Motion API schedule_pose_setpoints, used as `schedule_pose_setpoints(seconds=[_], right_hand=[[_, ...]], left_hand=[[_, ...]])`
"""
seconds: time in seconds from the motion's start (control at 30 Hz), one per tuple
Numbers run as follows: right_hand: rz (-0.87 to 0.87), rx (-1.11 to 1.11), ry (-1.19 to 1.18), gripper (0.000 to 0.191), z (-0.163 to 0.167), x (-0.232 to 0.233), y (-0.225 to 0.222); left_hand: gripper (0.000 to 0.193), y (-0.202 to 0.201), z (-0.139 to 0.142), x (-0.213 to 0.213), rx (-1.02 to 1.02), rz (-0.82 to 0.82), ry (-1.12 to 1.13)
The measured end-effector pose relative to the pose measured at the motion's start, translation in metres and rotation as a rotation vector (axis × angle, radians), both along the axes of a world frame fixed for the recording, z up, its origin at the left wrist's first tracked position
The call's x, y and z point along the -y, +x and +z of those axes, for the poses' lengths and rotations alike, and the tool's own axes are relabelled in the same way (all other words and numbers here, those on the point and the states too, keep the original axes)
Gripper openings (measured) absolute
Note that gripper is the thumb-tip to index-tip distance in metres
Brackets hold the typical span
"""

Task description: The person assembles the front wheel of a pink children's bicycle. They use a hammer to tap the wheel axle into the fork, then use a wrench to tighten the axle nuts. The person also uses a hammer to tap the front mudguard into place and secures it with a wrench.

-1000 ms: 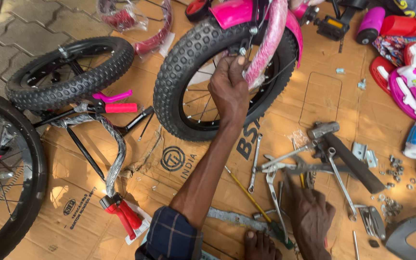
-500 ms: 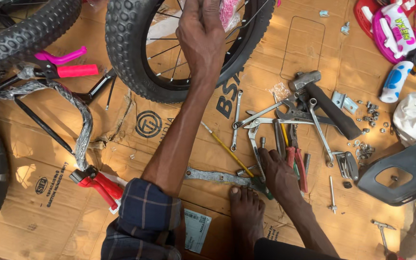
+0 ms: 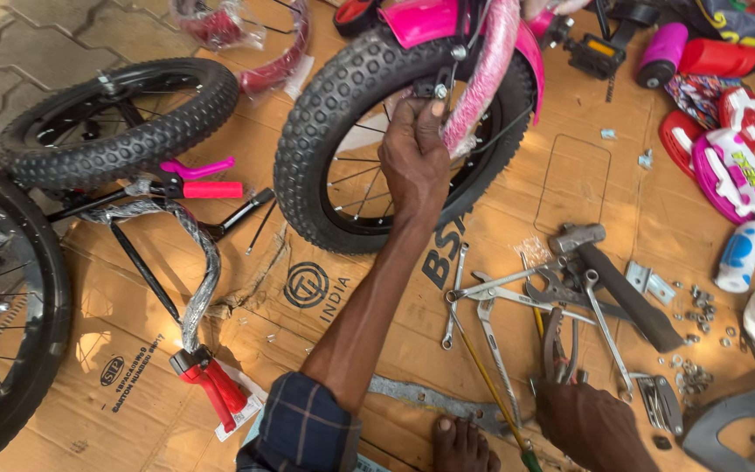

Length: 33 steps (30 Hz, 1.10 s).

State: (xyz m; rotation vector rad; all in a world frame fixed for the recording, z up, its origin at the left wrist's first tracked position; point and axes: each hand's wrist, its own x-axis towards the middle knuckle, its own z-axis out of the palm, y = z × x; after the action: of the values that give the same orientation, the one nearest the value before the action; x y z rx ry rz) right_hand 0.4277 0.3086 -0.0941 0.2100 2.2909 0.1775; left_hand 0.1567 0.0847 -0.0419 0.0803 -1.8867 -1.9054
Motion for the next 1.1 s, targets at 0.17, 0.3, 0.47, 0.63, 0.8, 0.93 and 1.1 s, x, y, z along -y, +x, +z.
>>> schedule_pose_setpoints(seconds=[0.17,0.3,0.47,0.63,0.8,0.93,1.1], right_hand=[[-0.044,0.055,-0.23,0.026,0.022,-0.05,-0.024],[-0.249,-0.447,-0.632,0.047,0.03,-0.071,-0.04],[-0.912,-0.843,-1.065,0.027,0.06,-0.041,-0.064],[-0.684,-1.143,-1.313,0.043,0.082,0.003,-0.079],[-0.41,-1.062,-0.835,0.043,0.094,-0.002,-0.096],[-0.291,-1.409,-0.377,0.033,0.121,-0.019,-0.111],[-0.557,-1.458,-0.414,0.024,0.14,-0.025,-0.109]], left_hand=[[0.038,-0.006,-0.003,0.0,-0.033,0.016,0.0],[0.038,-0.006,-0.004,0.0,-0.028,0.009,0.019],[0.037,-0.003,-0.003,0.002,-0.027,-0.02,0.032],[0.035,-0.002,-0.004,0.003,-0.061,-0.001,-0.018],[0.036,-0.001,-0.002,0.003,-0.03,-0.052,0.01],[0.035,0.0,-0.001,0.006,-0.053,-0.018,-0.047],[0.035,-0.002,-0.004,0.007,-0.028,-0.044,-0.016]])
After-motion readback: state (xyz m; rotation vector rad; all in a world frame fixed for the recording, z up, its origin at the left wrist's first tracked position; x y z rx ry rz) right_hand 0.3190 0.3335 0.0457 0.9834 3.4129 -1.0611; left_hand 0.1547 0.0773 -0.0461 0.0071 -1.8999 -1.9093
